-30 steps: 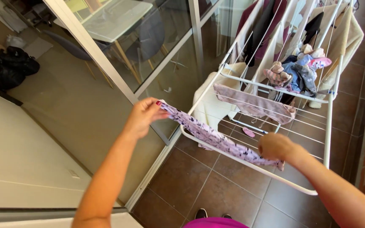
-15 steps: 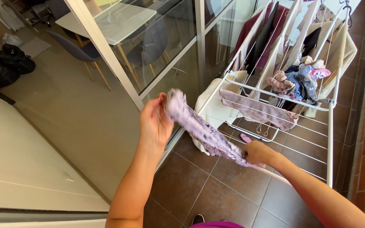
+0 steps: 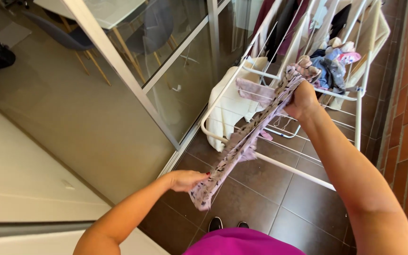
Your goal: The person hangs small clothing items on a drying rack. They pick up each item, unfold it, and place it on the rack bars, repeating this for several pieces of clothing.
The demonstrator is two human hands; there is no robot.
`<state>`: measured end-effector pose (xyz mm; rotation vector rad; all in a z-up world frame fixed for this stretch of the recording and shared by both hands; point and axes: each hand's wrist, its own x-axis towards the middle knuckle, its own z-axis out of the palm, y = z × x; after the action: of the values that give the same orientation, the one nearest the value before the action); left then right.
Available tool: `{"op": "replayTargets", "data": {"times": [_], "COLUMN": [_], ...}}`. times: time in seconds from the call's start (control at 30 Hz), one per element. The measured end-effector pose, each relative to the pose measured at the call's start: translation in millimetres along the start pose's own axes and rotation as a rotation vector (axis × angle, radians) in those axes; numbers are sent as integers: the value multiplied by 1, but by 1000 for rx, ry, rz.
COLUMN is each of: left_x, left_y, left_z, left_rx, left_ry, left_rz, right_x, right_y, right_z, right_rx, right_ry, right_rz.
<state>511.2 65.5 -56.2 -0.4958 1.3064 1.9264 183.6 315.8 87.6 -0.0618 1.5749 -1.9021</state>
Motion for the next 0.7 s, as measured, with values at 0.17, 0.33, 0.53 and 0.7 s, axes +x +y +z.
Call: {"op": "replayTargets", "data": {"times": [0.17, 0.33, 0.53, 0.7], "left_x": [-21, -18, -117, -209], "left_y": [29, -16, 27, 63], "left_z": [-66, -181, -122, -89], "left_rx": [1045, 1824, 1860, 1285], "left_ry": [247, 663, 670, 700], "left_rz": [33, -490, -100, 206], "right_x": [-119, -104, -66, -81], "right_y": [-14, 67, 99, 25], "right_z": [84, 76, 36, 53], "right_rx": [213, -2165, -1979, -1592], "right_ry": [-300, -910, -861, -796], "right_rz": [106, -117, -259, -155]}}
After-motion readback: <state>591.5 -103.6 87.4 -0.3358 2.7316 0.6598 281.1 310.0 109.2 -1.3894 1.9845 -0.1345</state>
